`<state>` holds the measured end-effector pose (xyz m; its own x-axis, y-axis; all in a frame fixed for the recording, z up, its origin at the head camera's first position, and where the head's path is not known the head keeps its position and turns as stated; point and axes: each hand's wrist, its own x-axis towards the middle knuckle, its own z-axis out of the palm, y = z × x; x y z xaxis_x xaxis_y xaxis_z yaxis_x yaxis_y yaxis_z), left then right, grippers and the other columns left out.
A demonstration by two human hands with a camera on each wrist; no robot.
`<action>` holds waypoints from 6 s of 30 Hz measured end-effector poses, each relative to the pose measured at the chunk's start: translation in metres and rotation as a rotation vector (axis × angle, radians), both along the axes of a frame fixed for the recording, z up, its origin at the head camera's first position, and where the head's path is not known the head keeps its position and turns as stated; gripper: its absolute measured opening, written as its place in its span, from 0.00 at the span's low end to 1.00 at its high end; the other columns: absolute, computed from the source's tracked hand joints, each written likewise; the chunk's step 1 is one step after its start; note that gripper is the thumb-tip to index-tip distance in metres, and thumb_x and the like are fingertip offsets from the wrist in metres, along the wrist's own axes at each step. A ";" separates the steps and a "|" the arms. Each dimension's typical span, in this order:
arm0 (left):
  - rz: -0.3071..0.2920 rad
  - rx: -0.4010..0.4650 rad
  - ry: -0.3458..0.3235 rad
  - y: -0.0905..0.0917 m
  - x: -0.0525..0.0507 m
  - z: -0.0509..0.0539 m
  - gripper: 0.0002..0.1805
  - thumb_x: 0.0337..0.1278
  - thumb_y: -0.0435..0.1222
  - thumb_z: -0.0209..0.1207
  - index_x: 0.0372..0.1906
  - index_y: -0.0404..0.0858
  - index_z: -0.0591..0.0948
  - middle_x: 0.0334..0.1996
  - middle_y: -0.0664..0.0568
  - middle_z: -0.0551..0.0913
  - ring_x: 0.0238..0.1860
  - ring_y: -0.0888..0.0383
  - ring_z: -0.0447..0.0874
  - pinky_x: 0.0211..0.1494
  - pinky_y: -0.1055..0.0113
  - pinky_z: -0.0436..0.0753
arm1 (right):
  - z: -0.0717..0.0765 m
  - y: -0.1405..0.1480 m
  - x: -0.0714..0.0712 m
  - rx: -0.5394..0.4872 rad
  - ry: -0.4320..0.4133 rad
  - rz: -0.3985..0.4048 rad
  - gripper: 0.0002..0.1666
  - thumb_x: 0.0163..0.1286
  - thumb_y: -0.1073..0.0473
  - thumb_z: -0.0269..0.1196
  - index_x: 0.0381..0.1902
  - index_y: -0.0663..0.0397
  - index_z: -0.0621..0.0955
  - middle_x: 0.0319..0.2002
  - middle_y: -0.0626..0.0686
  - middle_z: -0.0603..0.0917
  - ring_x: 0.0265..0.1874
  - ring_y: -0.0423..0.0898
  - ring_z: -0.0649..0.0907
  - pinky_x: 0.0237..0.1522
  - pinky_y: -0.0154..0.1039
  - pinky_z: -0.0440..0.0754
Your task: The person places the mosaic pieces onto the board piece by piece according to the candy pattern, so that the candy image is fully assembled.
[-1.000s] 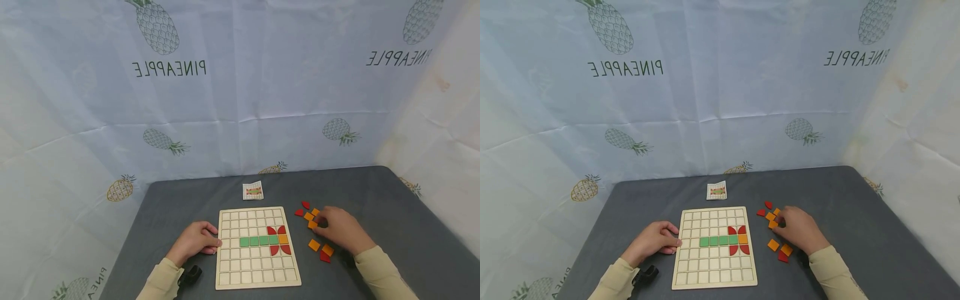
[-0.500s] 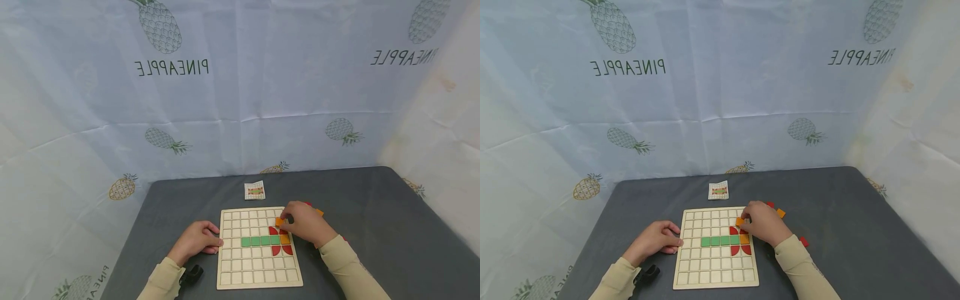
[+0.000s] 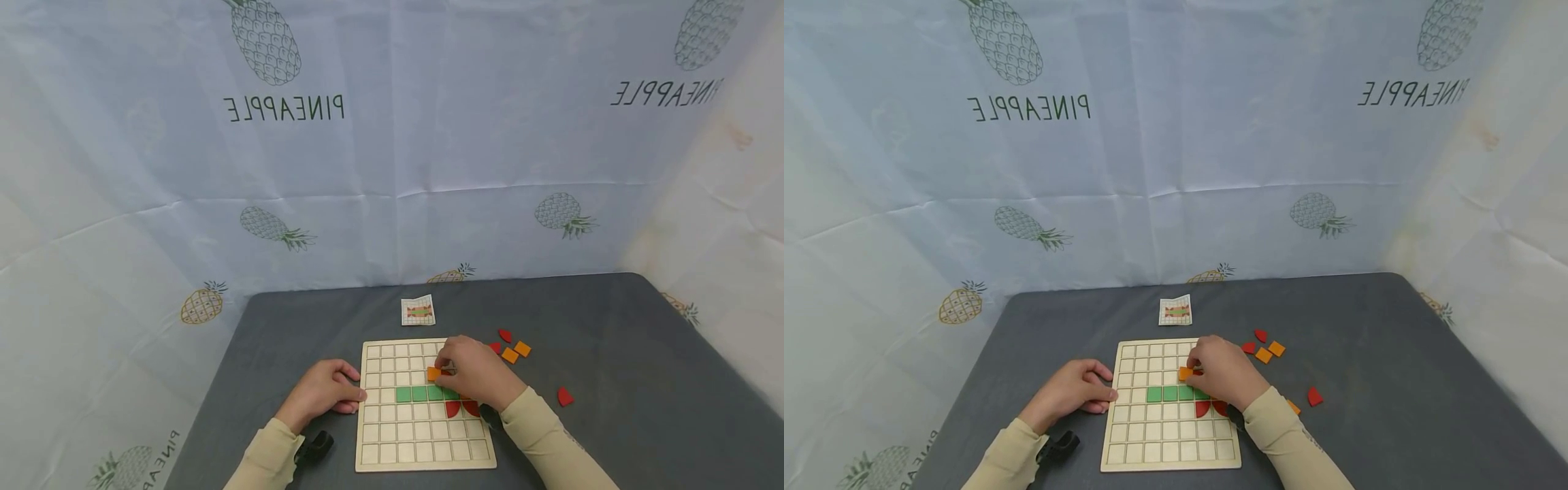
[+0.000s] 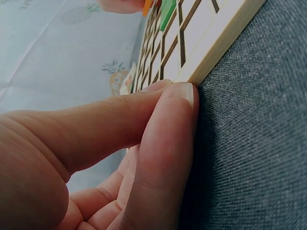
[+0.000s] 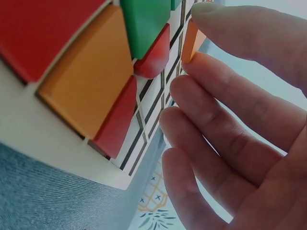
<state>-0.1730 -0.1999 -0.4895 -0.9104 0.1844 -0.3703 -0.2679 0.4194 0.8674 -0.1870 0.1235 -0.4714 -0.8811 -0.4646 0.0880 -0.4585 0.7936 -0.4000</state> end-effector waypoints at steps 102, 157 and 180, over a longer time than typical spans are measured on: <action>0.006 -0.023 -0.010 -0.001 -0.001 0.000 0.25 0.53 0.34 0.81 0.53 0.31 0.83 0.33 0.43 0.88 0.28 0.58 0.92 0.35 0.61 0.94 | 0.020 0.068 0.032 0.058 -0.012 -0.023 0.11 0.60 0.50 0.83 0.38 0.35 0.91 0.40 0.37 0.83 0.40 0.39 0.81 0.40 0.36 0.86; -0.019 0.016 -0.011 -0.001 -0.001 0.002 0.24 0.55 0.34 0.80 0.53 0.30 0.82 0.33 0.43 0.88 0.28 0.58 0.92 0.35 0.61 0.95 | 0.003 -0.002 0.039 0.068 0.076 0.193 0.10 0.60 0.54 0.83 0.31 0.43 0.89 0.30 0.39 0.78 0.30 0.32 0.69 0.30 0.29 0.74; 0.008 -0.014 -0.017 -0.001 -0.002 0.002 0.25 0.54 0.33 0.80 0.53 0.30 0.82 0.33 0.43 0.89 0.29 0.57 0.92 0.35 0.61 0.94 | 0.024 0.049 0.014 0.001 0.034 -0.043 0.09 0.66 0.55 0.80 0.42 0.44 0.91 0.40 0.44 0.86 0.39 0.42 0.82 0.38 0.37 0.85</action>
<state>-0.1746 -0.2005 -0.4872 -0.9054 0.1723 -0.3879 -0.2855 0.4292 0.8569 -0.1735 0.1730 -0.4479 -0.8967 -0.4267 0.1178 -0.4374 0.8134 -0.3836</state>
